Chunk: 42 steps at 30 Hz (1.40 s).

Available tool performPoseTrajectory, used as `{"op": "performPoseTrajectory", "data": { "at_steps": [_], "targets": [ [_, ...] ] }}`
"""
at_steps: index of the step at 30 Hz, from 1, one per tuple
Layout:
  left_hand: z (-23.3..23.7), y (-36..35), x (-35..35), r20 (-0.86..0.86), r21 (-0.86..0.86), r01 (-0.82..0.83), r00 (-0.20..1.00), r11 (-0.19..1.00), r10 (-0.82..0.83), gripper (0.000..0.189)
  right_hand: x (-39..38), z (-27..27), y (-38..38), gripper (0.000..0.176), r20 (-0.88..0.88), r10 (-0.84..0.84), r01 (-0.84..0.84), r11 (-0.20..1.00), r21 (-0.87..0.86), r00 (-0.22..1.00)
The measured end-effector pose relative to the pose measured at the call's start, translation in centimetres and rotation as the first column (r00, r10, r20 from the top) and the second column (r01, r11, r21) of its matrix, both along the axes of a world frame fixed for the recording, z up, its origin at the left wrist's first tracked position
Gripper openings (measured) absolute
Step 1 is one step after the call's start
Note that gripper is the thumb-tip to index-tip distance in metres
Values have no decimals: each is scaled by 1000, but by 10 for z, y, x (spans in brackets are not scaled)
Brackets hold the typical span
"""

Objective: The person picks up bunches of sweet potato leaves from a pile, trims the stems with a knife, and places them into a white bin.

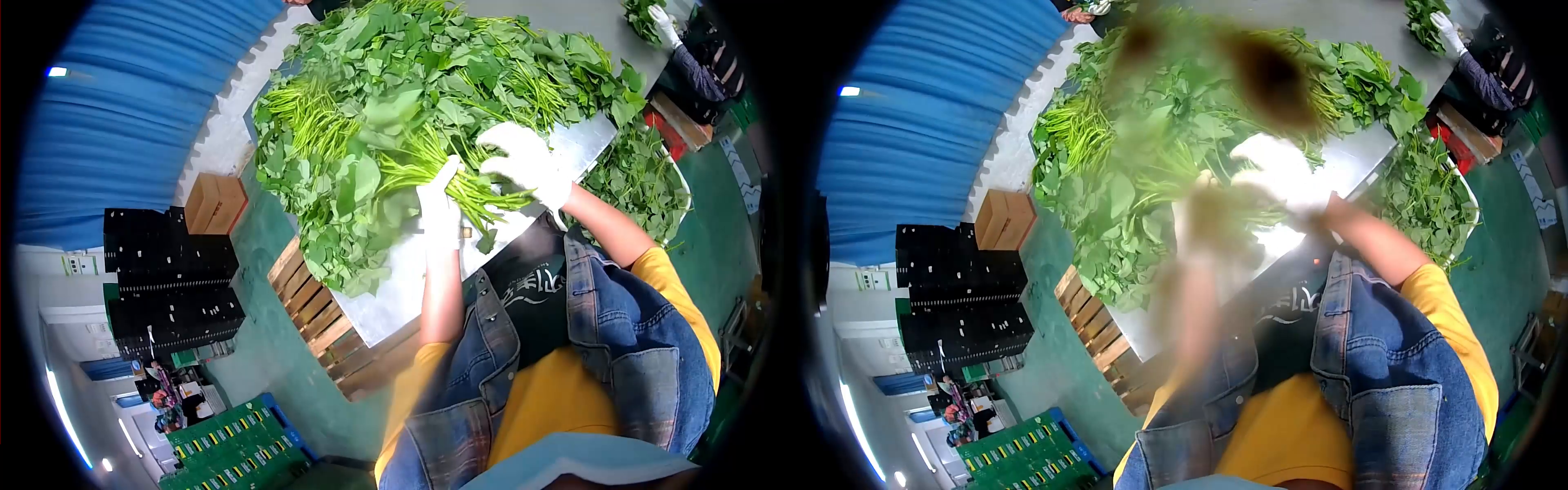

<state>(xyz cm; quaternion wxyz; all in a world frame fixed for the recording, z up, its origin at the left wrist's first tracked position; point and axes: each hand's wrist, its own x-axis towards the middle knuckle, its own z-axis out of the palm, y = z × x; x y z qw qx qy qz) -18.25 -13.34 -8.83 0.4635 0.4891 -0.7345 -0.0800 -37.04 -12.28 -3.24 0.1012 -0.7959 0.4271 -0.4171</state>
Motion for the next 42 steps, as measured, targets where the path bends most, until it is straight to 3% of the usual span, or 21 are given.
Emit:
{"op": "performPoseTrajectory", "data": {
  "at_steps": [2, 3, 6, 7, 9, 12, 16, 18, 20, 21, 23, 24, 26, 27, 28, 29, 30, 32, 34, 37, 42],
  "targets": [
    [-5, 1, 9, -343, 660, 209, 938, 721, 42, 38, -4, -4, -7, 29, -16, -154, 144, 879, 455, 988],
    [-20, -4, 9, -824, 565, 575, 426, 591, 374, 35, -4, -3, -8, 28, 14, -78, 56, 817, 574, 997],
    [40, 10, -12, -928, 372, 562, 221, 738, 300, 28, -2, -3, -4, 26, 99, 98, -139, 762, 633, 990],
    [19, 9, -10, -813, 555, 532, 508, 639, 283, 30, -6, -2, -3, 26, 98, 89, -131, 764, 632, 991],
    [6, 8, -10, -829, 513, 505, 501, 695, 248, 27, -11, 1, 0, 29, -387, 206, -104, 958, 268, 899],
    [26, 11, -18, -831, 432, 462, 538, 774, 143, 31, -11, -6, 8, 27, -373, 90, 47, 938, 344, 923],
    [17, 11, -31, -791, 469, 413, 590, 781, 163, 32, -19, -27, 21, 28, -396, 19, 8, 998, 68, 918],
    [-5, 9, -35, -842, 404, 477, 527, 781, 114, 32, -19, -28, 23, 25, -335, 133, -89, 986, 145, 933],
    [-3, 9, -43, -475, 250, 321, 863, 913, -173, 32, -21, -26, 28, 21, 255, 6, -202, 627, 752, 967],
    [-1, 10, -45, -869, 462, 577, 447, 674, 214, 30, -26, -25, 31, 21, 255, -9, -192, 630, 752, 967],
    [6, 12, -50, -833, 511, 555, 509, 657, 218, 29, -43, -26, 40, 17, 108, -13, -9, 979, 203, 994],
    [9, 14, -51, -792, 557, 519, 565, 648, 229, 27, -51, -26, 46, 16, 37, -51, 55, 990, -130, 998],
    [13, 17, -51, -783, 566, 498, 573, 657, 240, 26, -74, -19, 65, 19, 567, -540, -102, 663, 742, 622],
    [-2, 12, -42, -729, 569, 432, 659, 700, 186, 25, -91, -23, 75, 17, 683, -552, -116, 731, 672, 479],
    [-19, 5, -31, -663, 560, 366, 736, 743, 136, 24, -125, -48, 79, 18, 421, -535, 260, 792, 553, 733],
    [-31, 0, -20, -586, 540, 300, 805, 787, 95, 22, -146, -58, 84, 23, 343, -724, 298, 598, 744, 599],
    [-38, -3, -10, -501, 509, 234, 863, 828, 64, 21, -193, -123, 88, 34, 143, -761, 586, 591, 554, 633],
    [25, 9, -6, -863, 494, 479, 372, 726, 342, 17, -217, -133, 111, 62, -771, -621, 976, 218, -1, 138],
    [39, 13, -3, -866, 481, 430, 369, 764, 338, 12, -220, -130, 105, 69, -762, -581, 959, 172, 227, 285],
    [36, 21, 3, -856, 457, 374, 433, 807, 283, 17, -179, -135, 72, 49, -232, -653, 644, 509, 571, 721],
    [39, 30, 6, -824, 505, 320, 455, 802, 337, 15, -93, -137, -31, 33, 14, -410, 363, 823, 437, 912]
  ]
}}
